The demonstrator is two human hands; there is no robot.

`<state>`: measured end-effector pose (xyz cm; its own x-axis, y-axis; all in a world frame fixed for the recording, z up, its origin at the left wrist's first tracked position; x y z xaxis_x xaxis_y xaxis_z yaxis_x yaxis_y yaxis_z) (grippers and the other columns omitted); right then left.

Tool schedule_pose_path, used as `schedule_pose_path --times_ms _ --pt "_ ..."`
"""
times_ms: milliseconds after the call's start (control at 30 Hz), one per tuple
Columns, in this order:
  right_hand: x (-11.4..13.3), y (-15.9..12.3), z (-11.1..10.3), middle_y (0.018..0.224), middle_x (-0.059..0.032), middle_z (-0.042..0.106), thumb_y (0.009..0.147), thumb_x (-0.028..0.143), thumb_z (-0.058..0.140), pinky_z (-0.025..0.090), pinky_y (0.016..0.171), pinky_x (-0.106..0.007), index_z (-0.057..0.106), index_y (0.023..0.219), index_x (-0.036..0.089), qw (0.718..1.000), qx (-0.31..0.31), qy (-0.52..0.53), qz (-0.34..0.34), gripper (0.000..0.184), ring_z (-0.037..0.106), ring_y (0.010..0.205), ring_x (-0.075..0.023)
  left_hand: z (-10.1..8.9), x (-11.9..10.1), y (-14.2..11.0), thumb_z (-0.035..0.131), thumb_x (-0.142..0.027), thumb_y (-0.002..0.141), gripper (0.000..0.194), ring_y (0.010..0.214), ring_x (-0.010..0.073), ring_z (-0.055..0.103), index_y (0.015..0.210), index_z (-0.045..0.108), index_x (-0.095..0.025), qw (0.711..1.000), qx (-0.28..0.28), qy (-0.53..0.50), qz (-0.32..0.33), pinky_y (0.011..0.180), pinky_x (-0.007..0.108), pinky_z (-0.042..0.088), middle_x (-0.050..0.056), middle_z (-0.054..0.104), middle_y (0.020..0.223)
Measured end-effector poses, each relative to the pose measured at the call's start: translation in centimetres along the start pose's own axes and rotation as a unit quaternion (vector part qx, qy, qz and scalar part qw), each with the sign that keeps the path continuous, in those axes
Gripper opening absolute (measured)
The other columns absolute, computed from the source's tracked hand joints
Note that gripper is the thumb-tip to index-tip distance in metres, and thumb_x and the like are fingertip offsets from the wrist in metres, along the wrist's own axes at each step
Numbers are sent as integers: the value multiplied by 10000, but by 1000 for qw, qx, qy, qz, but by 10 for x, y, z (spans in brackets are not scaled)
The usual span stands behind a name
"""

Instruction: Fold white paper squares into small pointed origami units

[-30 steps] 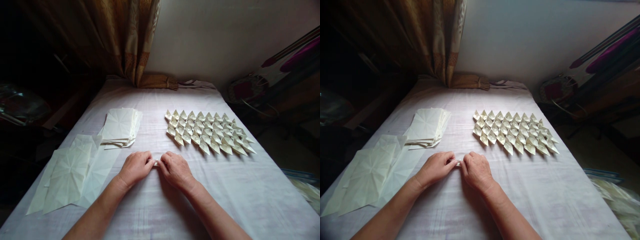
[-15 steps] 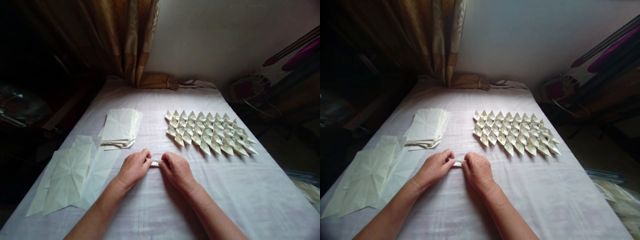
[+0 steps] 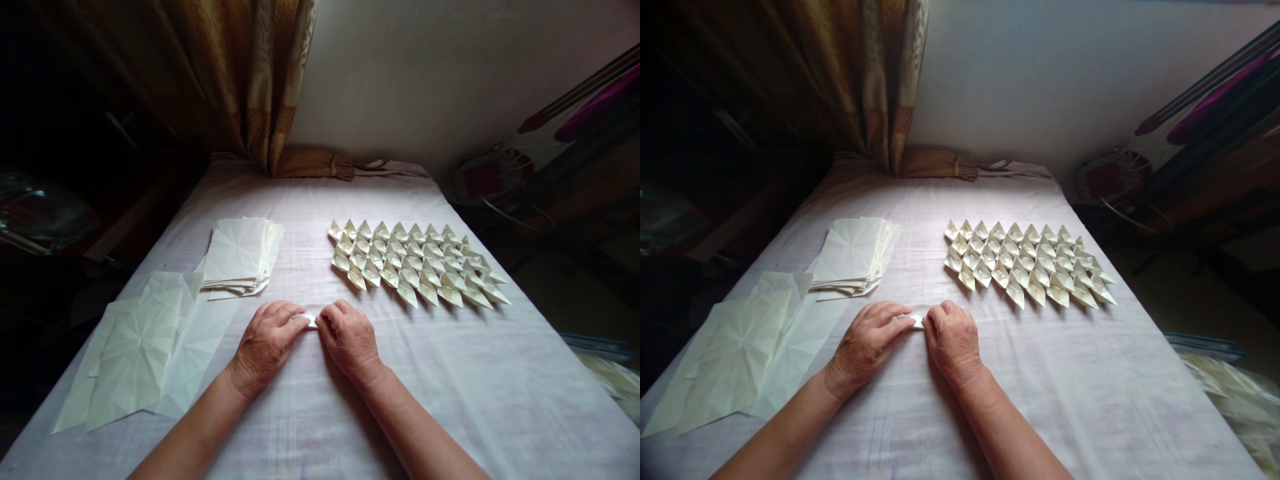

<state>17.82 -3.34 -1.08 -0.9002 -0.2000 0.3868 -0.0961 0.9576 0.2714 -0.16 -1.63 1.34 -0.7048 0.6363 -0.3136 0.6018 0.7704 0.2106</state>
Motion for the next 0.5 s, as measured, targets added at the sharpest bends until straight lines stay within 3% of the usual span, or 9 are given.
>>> schedule_pose_path --times_ms 67,267,400,500 --pt "0 0 0 739 -24 607 917 248 562 319 653 -271 615 741 201 1000 0 3 0 190 530 675 -156 2 3 -9 469 -236 967 321 1247 242 514 1238 631 -293 999 13 -1 42 1094 432 329 37 671 1238" --pt "-5 -4 1 843 -38 645 942 214 497 391 681 -267 656 869 211 998 -37 45 -16 175 558 714 -160 8 12 -24 503 -390 952 554 1426 298 307 1478 378 -269 993 94 47 59 1178 527 112 22 502 1468" --pt "-3 -13 -5 997 -68 693 958 191 462 432 805 -307 676 1026 202 989 -80 64 -110 225 585 915 -200 11 16 -26 465 -419 965 567 1433 287 298 1498 336 -276 990 95 73 79 1186 498 74 6 474 1490" --pt "4 -21 -8 1164 -60 696 962 211 477 397 908 -364 631 1214 195 984 -46 25 -172 297 555 1084 -243 13 16 -26 471 -417 960 568 1428 282 309 1493 347 -265 989 84 82 85 1189 475 57 1 469 1493"
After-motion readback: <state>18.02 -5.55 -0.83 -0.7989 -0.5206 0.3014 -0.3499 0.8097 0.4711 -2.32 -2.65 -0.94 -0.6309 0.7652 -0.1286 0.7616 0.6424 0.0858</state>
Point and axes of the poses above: each hand's wrist, its own y-axis towards the middle knuckle, its own z-axis out of the palm, x = y × z, the point moved 1 cm from there along y, towards the middle knuckle
